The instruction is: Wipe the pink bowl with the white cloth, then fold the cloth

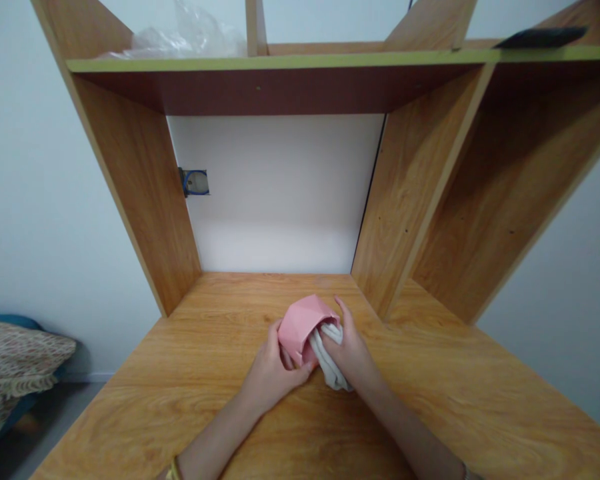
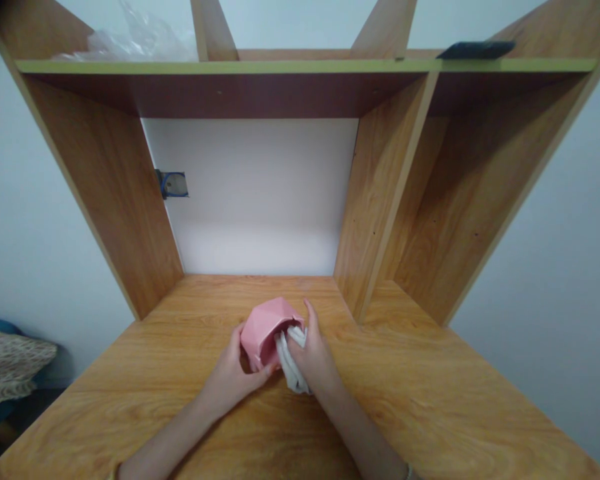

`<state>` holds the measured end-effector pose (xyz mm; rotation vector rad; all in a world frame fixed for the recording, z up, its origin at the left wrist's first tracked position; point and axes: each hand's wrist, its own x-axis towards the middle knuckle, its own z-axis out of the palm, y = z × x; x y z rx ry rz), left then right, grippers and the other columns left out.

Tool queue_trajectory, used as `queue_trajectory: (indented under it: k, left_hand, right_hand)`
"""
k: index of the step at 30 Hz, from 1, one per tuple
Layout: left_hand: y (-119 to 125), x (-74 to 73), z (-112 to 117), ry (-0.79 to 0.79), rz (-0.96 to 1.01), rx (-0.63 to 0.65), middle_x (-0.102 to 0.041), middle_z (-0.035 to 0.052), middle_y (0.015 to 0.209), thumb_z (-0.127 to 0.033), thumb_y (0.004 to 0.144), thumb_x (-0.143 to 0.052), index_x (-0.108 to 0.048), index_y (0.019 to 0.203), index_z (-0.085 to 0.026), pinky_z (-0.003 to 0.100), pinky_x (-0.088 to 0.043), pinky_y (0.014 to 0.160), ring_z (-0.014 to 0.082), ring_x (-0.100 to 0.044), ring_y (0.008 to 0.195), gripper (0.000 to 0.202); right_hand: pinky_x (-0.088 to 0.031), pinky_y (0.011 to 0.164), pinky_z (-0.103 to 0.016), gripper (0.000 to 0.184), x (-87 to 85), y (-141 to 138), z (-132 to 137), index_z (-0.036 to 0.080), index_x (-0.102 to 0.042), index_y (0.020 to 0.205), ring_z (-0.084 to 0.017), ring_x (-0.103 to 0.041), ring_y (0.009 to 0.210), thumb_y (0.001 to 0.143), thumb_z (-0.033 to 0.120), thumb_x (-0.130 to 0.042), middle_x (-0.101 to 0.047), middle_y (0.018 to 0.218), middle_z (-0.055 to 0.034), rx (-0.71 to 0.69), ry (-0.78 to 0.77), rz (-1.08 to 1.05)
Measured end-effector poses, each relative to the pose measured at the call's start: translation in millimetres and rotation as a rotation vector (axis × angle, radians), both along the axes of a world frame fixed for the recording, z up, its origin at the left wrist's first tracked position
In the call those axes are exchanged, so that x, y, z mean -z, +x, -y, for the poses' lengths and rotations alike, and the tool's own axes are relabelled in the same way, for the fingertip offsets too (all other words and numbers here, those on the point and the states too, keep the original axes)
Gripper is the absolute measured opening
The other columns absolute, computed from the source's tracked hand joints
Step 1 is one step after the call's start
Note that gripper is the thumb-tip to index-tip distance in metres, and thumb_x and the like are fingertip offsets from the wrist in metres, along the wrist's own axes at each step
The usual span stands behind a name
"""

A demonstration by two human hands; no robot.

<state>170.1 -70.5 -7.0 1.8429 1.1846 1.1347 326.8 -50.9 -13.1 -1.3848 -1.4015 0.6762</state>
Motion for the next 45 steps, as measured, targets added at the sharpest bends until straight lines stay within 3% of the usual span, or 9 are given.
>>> queue_trajectory:
  k: [6, 12, 21, 24, 29, 32, 35, 41, 45]
  left_hand:
    - [-2, 0.3, -1, 0.094, -0.078, -0.028, -0.057, 0.0093, 0.105, -0.035, 0.063, -0.065, -0.034, 0.119, -0.015, 0.033, -0.044, 0.081, 0.0211, -0.056, 0.093, 0.067]
    - [-8, -2.8, 2, 0.151, -0.293, -0.111, -0.061, 0.009, 0.102, -0.044, 0.062, -0.061, -0.034, 0.124, -0.017, 0.036, -0.045, 0.078, 0.0251, -0.058, 0.09, 0.073]
    - [-16, -6.8, -1, 0.14, -0.418, -0.134, -0.064, 0.0091, 0.092, -0.049, 0.069, -0.052, -0.029, 0.13, -0.016, 0.037, -0.045, 0.073, 0.0264, -0.061, 0.08, 0.073]
    - [-15, -6.6, -3, 0.082, -0.37, -0.125, -0.063, 0.0114, 0.097, -0.051, 0.072, -0.051, -0.017, 0.135, -0.015, 0.038, -0.044, 0.075, 0.0271, -0.06, 0.085, 0.08]
    - [-10, -6.4, -2, -0.004, -0.269, -0.086, -0.049, 0.0158, 0.121, -0.056, 0.064, -0.059, -0.004, 0.137, -0.016, 0.041, -0.039, 0.084, 0.0306, -0.051, 0.103, 0.099]
    - [-6, -5.1, 1, -0.023, -0.199, -0.021, -0.047, 0.0142, 0.123, -0.052, 0.063, -0.063, -0.007, 0.135, -0.018, 0.039, -0.039, 0.086, 0.0289, -0.05, 0.105, 0.098]
    - [-5, -3.7, 2, 0.014, -0.14, 0.033, -0.051, 0.0128, 0.119, -0.047, 0.067, -0.061, -0.017, 0.131, -0.016, 0.036, -0.04, 0.085, 0.0251, -0.051, 0.103, 0.084]
    - [-7, -2.2, 1, 0.064, -0.229, -0.071, -0.057, 0.0129, 0.108, -0.042, 0.065, -0.061, -0.028, 0.122, -0.013, 0.036, -0.043, 0.079, 0.0254, -0.056, 0.094, 0.073]
    - [-8, -4.3, 0, 0.094, -0.314, -0.12, -0.06, 0.0112, 0.099, -0.045, 0.064, -0.059, -0.03, 0.122, -0.014, 0.035, -0.044, 0.074, 0.0258, -0.059, 0.087, 0.072]
  right_hand:
    - [-0.042, 0.051, -0.024, 0.077, -7.0, 4, 2, 0.019, -0.02, 0.133, -0.017, -0.059, 0.056, 0.066, 0.031, -0.056, -0.059, 0.064, 0.0011, 0.114, -0.04, 0.204]
    - [-0.038, 0.048, -0.022, 0.075, -7.4, 6, 3, 0.018, -0.019, 0.134, -0.017, -0.056, 0.051, 0.069, 0.033, -0.054, -0.055, 0.055, 0.0033, 0.108, -0.01, 0.338]
    - [-0.042, 0.051, -0.021, 0.066, -1.9, 2, 6, 0.018, -0.023, 0.131, -0.013, -0.056, 0.053, 0.069, 0.017, -0.046, -0.06, 0.064, 0.0017, -0.081, 0.049, 0.185]
    - [-0.042, 0.049, -0.022, 0.066, -0.1, 4, 4, 0.019, -0.023, 0.131, -0.013, -0.055, 0.05, 0.069, 0.016, -0.045, -0.058, 0.061, 0.0031, -0.026, 0.033, 0.131]
    - [-0.044, 0.051, -0.024, 0.064, 4.7, 6, -1, 0.02, -0.026, 0.13, -0.013, -0.054, 0.05, 0.069, 0.018, -0.046, -0.056, 0.059, 0.0043, 0.08, 0.042, 0.035]
    - [-0.046, 0.054, -0.024, 0.063, 4.8, 4, -2, 0.018, -0.026, 0.129, -0.013, -0.056, 0.055, 0.07, 0.021, -0.048, -0.058, 0.065, 0.0024, 0.052, 0.048, -0.105]
    - [-0.048, 0.057, -0.025, 0.063, 4.9, 0, -3, 0.017, -0.025, 0.128, -0.014, -0.059, 0.059, 0.07, 0.023, -0.049, -0.06, 0.071, 0.0, 0.0, 0.035, -0.18]
    - [-0.048, 0.062, -0.028, 0.071, 8.6, -2, -5, 0.019, -0.024, 0.129, -0.016, -0.061, 0.066, 0.065, 0.022, -0.054, -0.062, 0.079, -0.0017, 0.051, -0.004, -0.01]
    - [-0.046, 0.057, -0.025, 0.073, 5.1, 0, -3, 0.017, -0.023, 0.13, -0.017, -0.061, 0.063, 0.065, 0.025, -0.055, -0.062, 0.073, -0.0019, 0.052, -0.03, 0.094]
